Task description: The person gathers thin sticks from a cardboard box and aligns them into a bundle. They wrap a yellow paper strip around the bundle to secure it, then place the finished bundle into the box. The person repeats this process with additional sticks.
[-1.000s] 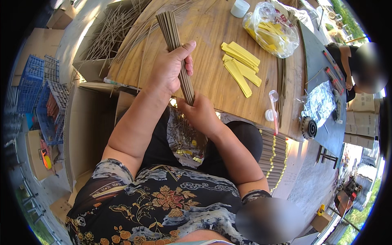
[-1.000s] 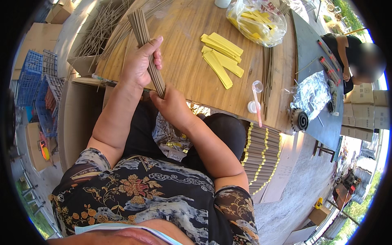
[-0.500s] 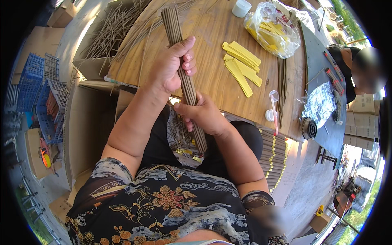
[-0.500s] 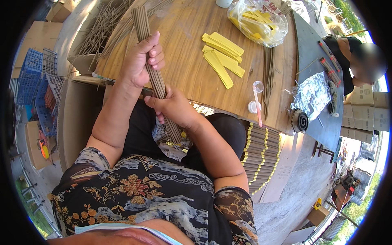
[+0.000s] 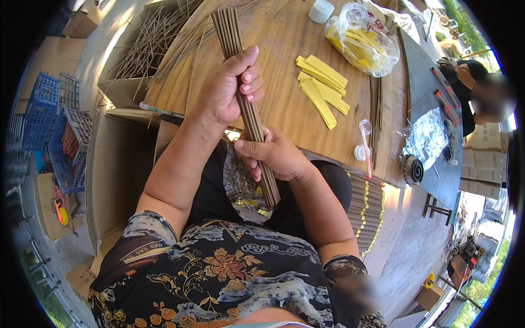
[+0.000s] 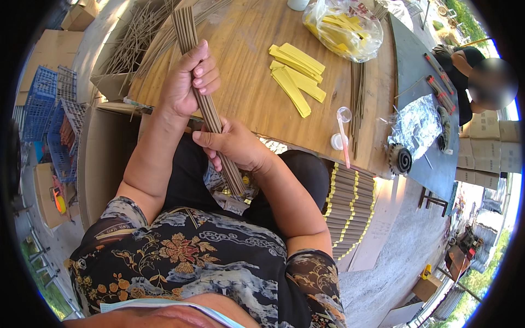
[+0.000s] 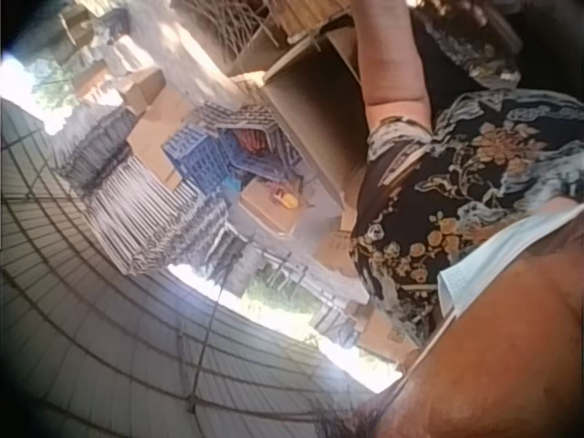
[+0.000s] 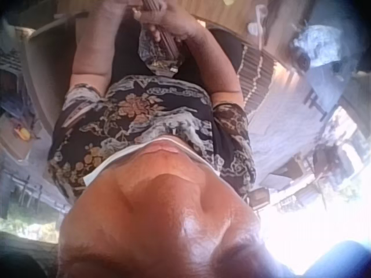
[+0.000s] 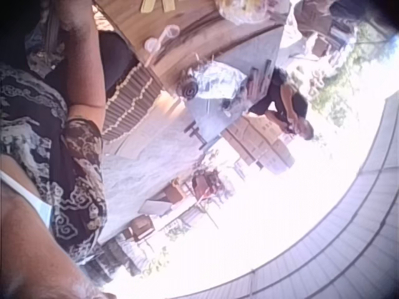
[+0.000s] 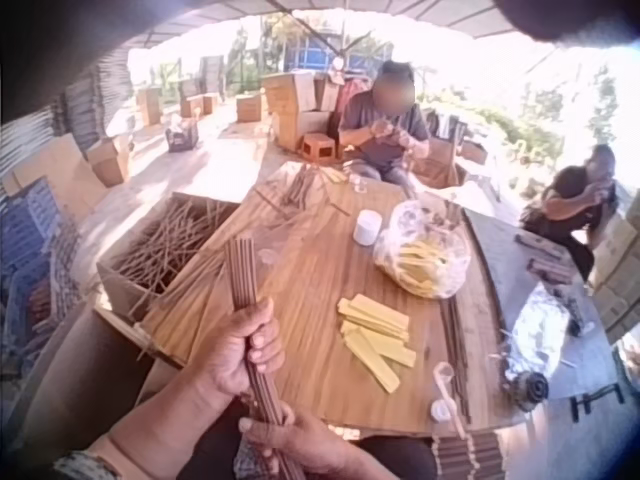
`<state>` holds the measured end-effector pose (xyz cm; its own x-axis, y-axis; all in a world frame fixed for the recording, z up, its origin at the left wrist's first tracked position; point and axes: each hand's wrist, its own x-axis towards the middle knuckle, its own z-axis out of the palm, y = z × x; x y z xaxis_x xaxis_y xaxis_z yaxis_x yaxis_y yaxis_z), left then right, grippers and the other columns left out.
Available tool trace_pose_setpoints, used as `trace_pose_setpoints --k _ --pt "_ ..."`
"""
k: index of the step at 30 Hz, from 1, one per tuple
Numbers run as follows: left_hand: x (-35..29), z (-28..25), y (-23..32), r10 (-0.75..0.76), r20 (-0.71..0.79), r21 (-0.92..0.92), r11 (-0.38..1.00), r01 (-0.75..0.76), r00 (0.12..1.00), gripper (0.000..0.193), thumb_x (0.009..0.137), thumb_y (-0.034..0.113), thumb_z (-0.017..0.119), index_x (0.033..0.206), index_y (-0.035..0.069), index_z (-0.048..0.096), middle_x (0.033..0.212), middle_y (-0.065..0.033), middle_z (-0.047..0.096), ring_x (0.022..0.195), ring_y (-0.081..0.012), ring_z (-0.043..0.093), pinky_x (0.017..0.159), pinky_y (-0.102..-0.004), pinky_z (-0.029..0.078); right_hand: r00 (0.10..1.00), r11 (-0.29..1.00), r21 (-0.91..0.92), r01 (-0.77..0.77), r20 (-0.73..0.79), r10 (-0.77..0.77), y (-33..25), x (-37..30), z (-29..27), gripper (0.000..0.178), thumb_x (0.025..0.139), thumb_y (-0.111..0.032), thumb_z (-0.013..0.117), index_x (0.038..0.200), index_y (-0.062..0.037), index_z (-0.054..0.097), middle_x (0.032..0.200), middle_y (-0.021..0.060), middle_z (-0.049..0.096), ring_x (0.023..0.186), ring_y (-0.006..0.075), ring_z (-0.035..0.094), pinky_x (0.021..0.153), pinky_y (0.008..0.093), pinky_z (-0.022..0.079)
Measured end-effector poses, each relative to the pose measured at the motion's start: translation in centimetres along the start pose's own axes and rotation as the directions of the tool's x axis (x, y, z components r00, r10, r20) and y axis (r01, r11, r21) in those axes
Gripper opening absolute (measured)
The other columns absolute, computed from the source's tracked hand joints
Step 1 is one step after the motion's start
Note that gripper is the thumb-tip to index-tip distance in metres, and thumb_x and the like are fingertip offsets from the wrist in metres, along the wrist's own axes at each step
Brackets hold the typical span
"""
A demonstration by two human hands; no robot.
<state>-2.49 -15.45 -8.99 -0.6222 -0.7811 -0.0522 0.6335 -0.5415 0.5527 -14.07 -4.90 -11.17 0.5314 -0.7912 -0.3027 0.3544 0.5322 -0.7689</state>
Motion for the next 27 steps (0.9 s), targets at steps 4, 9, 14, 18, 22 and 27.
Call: trace_pose_setpoints --k 4,9,14,18,22,27 --pt "-0.8 0.9 0.2 0.091 -0.076 0.056 0.995 -0.087 0.993 0.019 0.084 0.021 0.060 0.072 0.014 0.047 0.054 0.0041 0.046 0.044 -0.0051 0.041 0.041 -0.0201 0.034 0.979 0.937 -0.350 0.002 -0.190 -0.073 0.1 -0.8 1.1 0.023 0.084 -0.020 0.058 0.079 -0.0001 0.047 0.056 0.0087 0.052 0.048 0.0172 0.053 0.046 0.0295 0.043" --pt "-3.7 1.3 2.4 0.271 -0.279 0.145 0.960 -0.239 0.921 0.020 0.086 0.023 0.057 0.073 0.011 0.048 0.057 0.0018 0.047 0.045 -0.0067 0.041 0.043 -0.0209 0.035 0.885 0.582 -0.810 -0.072 -0.321 -0.338 2.0 -2.9 3.8 0.030 0.081 -0.022 0.059 0.083 0.0061 0.047 0.060 0.0186 0.053 0.060 0.0303 0.056 0.060 0.0405 0.043" --pt "-6.0 0.6 3.7 0.213 0.051 -0.087 0.974 -0.208 0.976 0.023 0.089 0.024 0.053 0.072 0.009 0.047 0.054 0.0028 0.043 0.044 -0.0065 0.038 0.042 -0.0213 0.032 0.994 0.963 -0.247 -0.108 -0.058 0.097 1.5 -5.3 6.1 0.024 0.085 -0.021 0.057 0.075 -0.0022 0.046 0.051 0.0027 0.047 0.037 0.0079 0.043 0.035 0.0246 0.034" --pt "-7.7 2.8 3.6 0.302 -0.199 0.098 0.953 -0.288 0.932 0.025 0.086 0.027 0.057 0.069 0.012 0.046 0.052 0.0040 0.041 0.043 -0.0058 0.036 0.042 -0.0213 0.031 0.930 0.623 -0.777 -0.088 -0.289 -0.229 2.6 -4.9 7.6 0.027 0.083 -0.022 0.057 0.079 0.0020 0.048 0.062 0.0162 0.056 0.055 0.0246 0.057 0.053 0.0358 0.045" --pt "-9.1 4.0 3.7 0.381 -0.339 0.222 0.921 -0.320 0.860 0.026 0.082 0.025 0.062 0.068 0.014 0.044 0.053 0.0040 0.043 0.044 -0.0058 0.039 0.043 -0.0210 0.033 0.878 0.486 -0.870 -0.087 -0.298 -0.375 3.3 -5.4 8.9 0.028 0.083 -0.024 0.056 0.084 0.0032 0.049 0.072 0.0240 0.058 0.072 0.0366 0.059 0.063 0.0405 0.045" --pt "-10.7 5.0 4.3 0.417 -0.391 0.283 0.903 -0.324 0.821 0.027 0.082 0.024 0.063 0.066 0.013 0.044 0.053 0.0036 0.043 0.045 -0.0065 0.040 0.045 -0.0216 0.034 0.826 0.238 -0.958 -0.158 -0.260 -0.500 4.0 -5.9 9.5 0.029 0.083 -0.025 0.056 0.086 0.0032 0.048 0.069 0.0238 0.057 0.067 0.0381 0.059 0.060 0.0416 0.045"
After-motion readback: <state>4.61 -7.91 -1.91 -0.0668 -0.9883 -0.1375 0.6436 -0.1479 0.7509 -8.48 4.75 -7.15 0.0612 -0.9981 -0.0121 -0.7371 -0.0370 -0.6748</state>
